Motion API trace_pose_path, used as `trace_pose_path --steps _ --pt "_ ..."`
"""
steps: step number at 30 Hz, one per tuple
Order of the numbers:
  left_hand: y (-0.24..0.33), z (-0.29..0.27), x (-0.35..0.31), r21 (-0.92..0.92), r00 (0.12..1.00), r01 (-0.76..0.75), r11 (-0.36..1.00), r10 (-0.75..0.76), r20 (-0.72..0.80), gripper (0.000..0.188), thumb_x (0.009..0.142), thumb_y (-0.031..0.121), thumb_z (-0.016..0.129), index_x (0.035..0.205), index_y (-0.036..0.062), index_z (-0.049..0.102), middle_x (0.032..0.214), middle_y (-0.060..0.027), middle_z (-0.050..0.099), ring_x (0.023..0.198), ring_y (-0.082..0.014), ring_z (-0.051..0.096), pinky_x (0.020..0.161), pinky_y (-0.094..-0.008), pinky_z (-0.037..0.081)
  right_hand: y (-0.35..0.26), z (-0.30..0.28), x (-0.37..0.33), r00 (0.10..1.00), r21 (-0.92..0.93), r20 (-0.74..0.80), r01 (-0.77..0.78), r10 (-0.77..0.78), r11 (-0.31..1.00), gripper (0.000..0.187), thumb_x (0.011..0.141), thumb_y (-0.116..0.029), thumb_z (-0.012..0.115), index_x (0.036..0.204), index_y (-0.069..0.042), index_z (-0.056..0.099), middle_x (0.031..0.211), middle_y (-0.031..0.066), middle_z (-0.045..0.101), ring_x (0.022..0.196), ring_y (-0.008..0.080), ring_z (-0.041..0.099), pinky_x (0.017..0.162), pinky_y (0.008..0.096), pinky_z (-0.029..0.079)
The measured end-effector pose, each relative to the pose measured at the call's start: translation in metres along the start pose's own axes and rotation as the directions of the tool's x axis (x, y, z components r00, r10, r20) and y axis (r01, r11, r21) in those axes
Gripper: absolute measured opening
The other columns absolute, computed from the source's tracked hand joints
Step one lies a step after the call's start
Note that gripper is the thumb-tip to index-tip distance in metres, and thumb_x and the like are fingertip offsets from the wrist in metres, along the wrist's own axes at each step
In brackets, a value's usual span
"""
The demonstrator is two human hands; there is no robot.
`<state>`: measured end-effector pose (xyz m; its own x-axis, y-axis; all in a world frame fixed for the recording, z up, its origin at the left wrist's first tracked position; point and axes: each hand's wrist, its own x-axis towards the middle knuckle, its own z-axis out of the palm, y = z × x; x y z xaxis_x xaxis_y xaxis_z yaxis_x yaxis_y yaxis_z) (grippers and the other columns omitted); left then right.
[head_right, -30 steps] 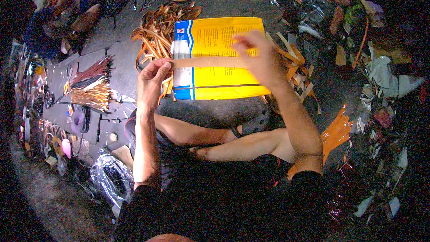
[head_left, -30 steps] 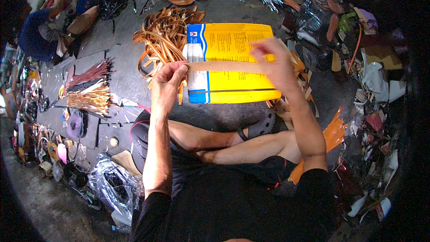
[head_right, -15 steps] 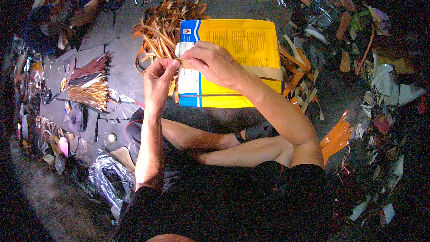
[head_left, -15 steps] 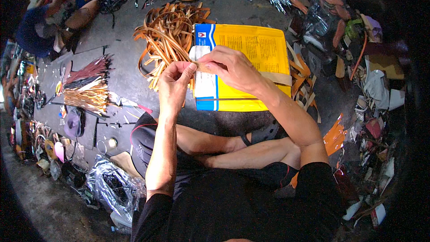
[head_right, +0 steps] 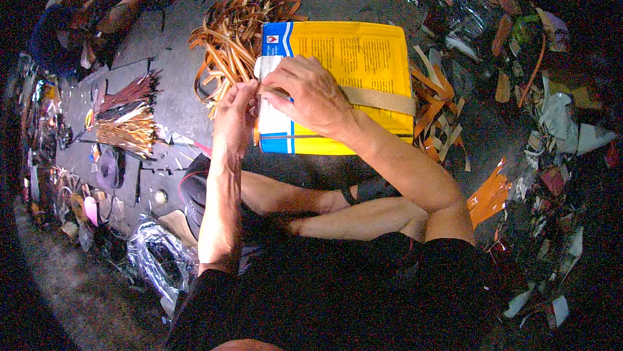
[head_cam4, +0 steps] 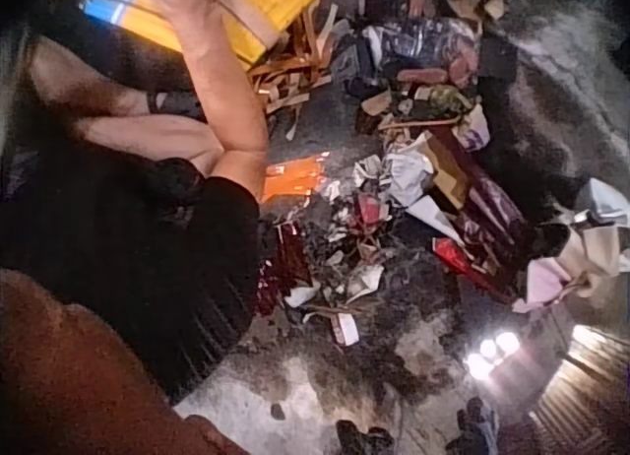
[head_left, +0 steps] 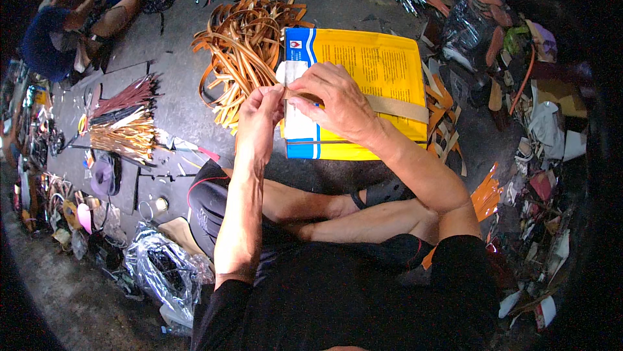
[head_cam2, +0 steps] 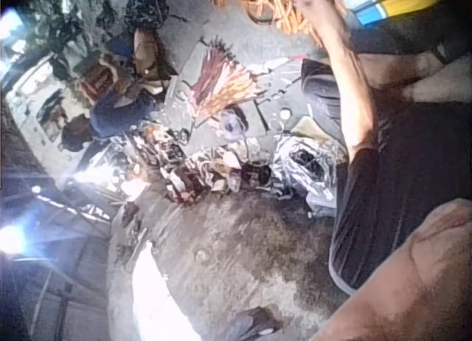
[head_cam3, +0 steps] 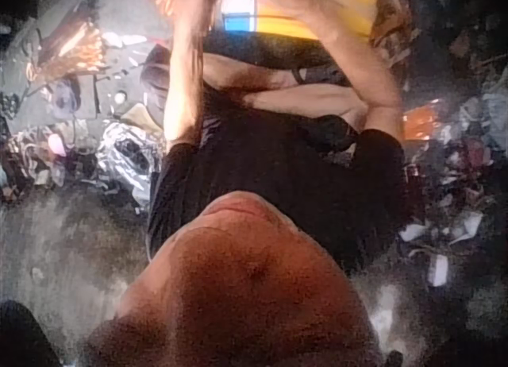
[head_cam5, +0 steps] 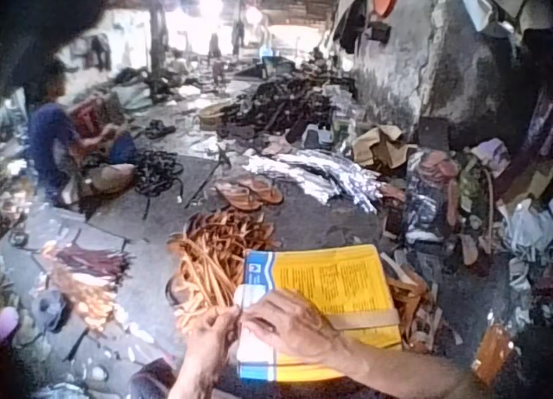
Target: The person sits on the floor and repeatedly picks up thin orange strips from a pile, folds them, and places them onto a yellow box. The person continues this repetitive folding and stacking process throughout the clip.
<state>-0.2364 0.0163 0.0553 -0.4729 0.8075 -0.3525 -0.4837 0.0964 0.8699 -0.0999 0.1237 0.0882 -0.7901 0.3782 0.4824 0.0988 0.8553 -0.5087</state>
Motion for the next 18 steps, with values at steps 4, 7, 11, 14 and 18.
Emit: trace_pose_path --steps 4,7,11,14,18 --pt "-0.005 -0.003 -0.01 0.086 0.986 -0.166 0.982 0.167 -0.007 0.02 0.093 0.022 0.064 0.096 0.0018 0.065 0.08 0.0009 0.063 0.072 -0.0041 0.054 0.068 -0.0191 0.044 -0.004 -0.002 0.003 1.0 -0.044 0.012 -0.026 0.027 0.999 0.014 0.078 -0.017 0.071 0.086 -0.007 0.066 0.085 0.0074 0.058 0.084 0.0281 0.057 0.076 0.0398 0.046" --pt "-0.005 0.006 -0.01 0.181 0.975 -0.194 0.964 0.21 -0.075 0.017 0.092 0.018 0.066 0.093 0.001 0.065 0.079 0.0017 0.063 0.071 -0.0029 0.053 0.064 -0.0178 0.043 0.001 0.001 0.003 1.0 0.006 -0.003 -0.01 0.01 1.0 0.013 0.078 -0.016 0.07 0.086 -0.006 0.066 0.085 0.0075 0.059 0.083 0.0283 0.057 0.076 0.0393 0.046" --pt "-0.013 0.005 -0.004 0.088 0.987 -0.136 0.987 0.143 -0.08 0.017 0.093 0.02 0.063 0.093 0.0035 0.065 0.077 0.0034 0.061 0.068 -0.0033 0.051 0.062 -0.0178 0.04 0.003 0.003 0.003 1.0 0.061 0.008 0.007 -0.007 0.998 0.013 0.079 -0.013 0.07 0.087 -0.005 0.066 0.084 0.0078 0.059 0.083 0.0276 0.058 0.075 0.038 0.048" --pt "-0.018 0.001 -0.001 -0.11 0.997 -0.045 0.993 0.038 -0.06 0.019 0.094 0.022 0.063 0.088 0.0041 0.064 0.073 0.003 0.059 0.065 -0.0042 0.05 0.062 -0.0178 0.041 0.005 0.005 0.002 0.999 0.074 -0.01 0.034 -0.034 0.997 0.013 0.078 -0.012 0.071 0.088 -0.005 0.066 0.084 0.0078 0.06 0.082 0.0269 0.059 0.073 0.0368 0.049" --pt "-0.021 0.004 0.0 -0.223 0.996 -0.018 0.975 -0.001 -0.085 0.02 0.094 0.024 0.062 0.088 0.0051 0.064 0.073 0.0025 0.059 0.065 -0.005 0.049 0.062 -0.0186 0.04 0.006 0.006 0.003 0.998 0.077 -0.02 0.055 -0.054 0.996 0.014 0.077 -0.01 0.072 0.088 -0.005 0.066 0.084 0.0076 0.06 0.081 0.0265 0.059 0.072 0.036 0.05"
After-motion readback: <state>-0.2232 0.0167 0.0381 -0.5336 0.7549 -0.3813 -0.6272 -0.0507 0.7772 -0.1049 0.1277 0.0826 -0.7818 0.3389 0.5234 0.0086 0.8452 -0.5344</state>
